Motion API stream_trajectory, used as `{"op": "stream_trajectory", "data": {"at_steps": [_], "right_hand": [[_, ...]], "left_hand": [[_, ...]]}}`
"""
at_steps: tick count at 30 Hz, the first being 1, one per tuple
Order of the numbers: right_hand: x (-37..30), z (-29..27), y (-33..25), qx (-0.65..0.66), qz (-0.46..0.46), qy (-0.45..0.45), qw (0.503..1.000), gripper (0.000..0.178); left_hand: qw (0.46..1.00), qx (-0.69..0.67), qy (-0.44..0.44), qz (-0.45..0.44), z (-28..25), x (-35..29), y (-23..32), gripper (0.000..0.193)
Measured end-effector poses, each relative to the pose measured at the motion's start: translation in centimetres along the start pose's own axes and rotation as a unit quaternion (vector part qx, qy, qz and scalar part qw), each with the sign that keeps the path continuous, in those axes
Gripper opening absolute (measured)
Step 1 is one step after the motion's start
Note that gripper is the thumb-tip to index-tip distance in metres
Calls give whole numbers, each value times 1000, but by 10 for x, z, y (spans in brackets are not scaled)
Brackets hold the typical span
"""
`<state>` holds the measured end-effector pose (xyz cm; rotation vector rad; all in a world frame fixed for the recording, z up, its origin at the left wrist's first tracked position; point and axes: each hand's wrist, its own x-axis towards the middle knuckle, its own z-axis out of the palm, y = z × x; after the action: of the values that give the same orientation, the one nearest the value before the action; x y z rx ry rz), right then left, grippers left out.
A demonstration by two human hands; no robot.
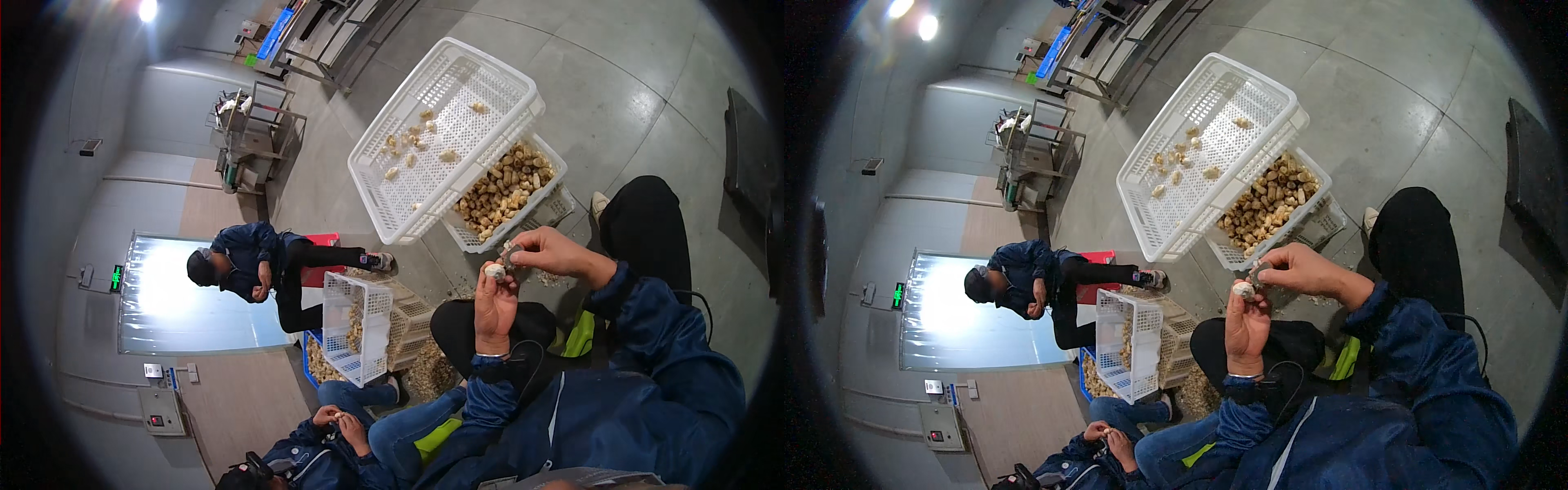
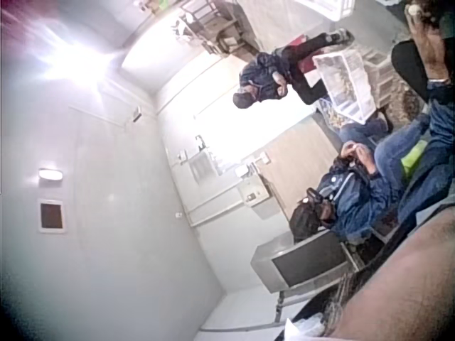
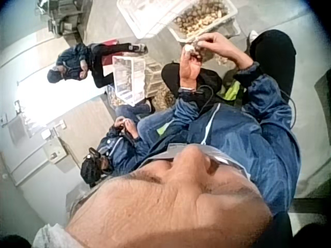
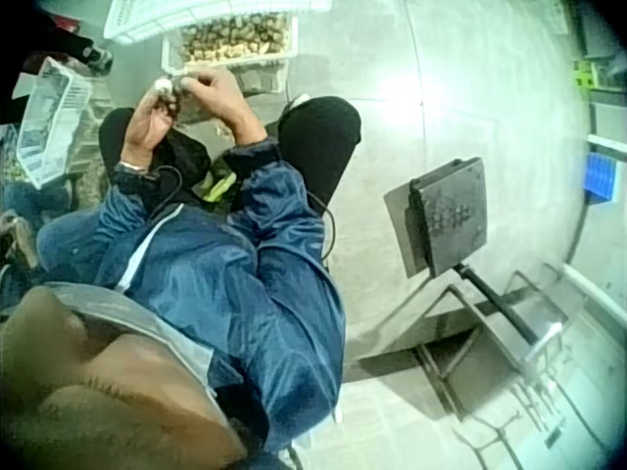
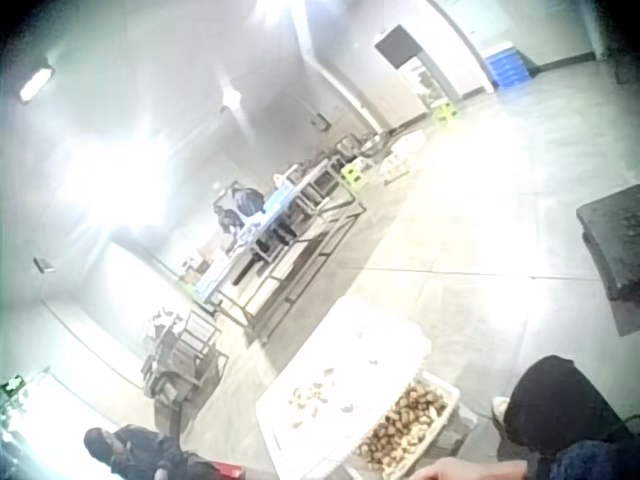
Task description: The person picks up individual mushrooms from a lower container, peels or cleans them by hand, and places the processed mushrooms into a white plastic crate.
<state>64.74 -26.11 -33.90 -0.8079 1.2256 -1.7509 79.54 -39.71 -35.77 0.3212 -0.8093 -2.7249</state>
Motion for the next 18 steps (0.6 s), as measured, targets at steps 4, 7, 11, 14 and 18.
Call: {"op": "stream_trajectory", "data": {"at_steps": [4, 7, 11, 14, 18], "right_hand": [[-1, 1, 0, -76, -55, 6, 996, 23], [1, 0, 1, -87, -58, -1, 994, 24], [0, 5, -5, 6, -16, 5, 1000, 23], [0, 5, 1, -74, -64, 19, 995, 24], [2, -2, 7, 34, 54, -4, 998, 25]], "left_hand": [[1000, 12, 23, 8, 10, 5, -2, 29], [1000, -21, 11, 4, 11, 4, -1, 28], [997, -73, 5, -4, 0, 4, -1, 29], [1000, -21, 22, 9, 7, 4, -3, 30], [1000, -29, -11, -6, -3, 2, 1, 31]]}}
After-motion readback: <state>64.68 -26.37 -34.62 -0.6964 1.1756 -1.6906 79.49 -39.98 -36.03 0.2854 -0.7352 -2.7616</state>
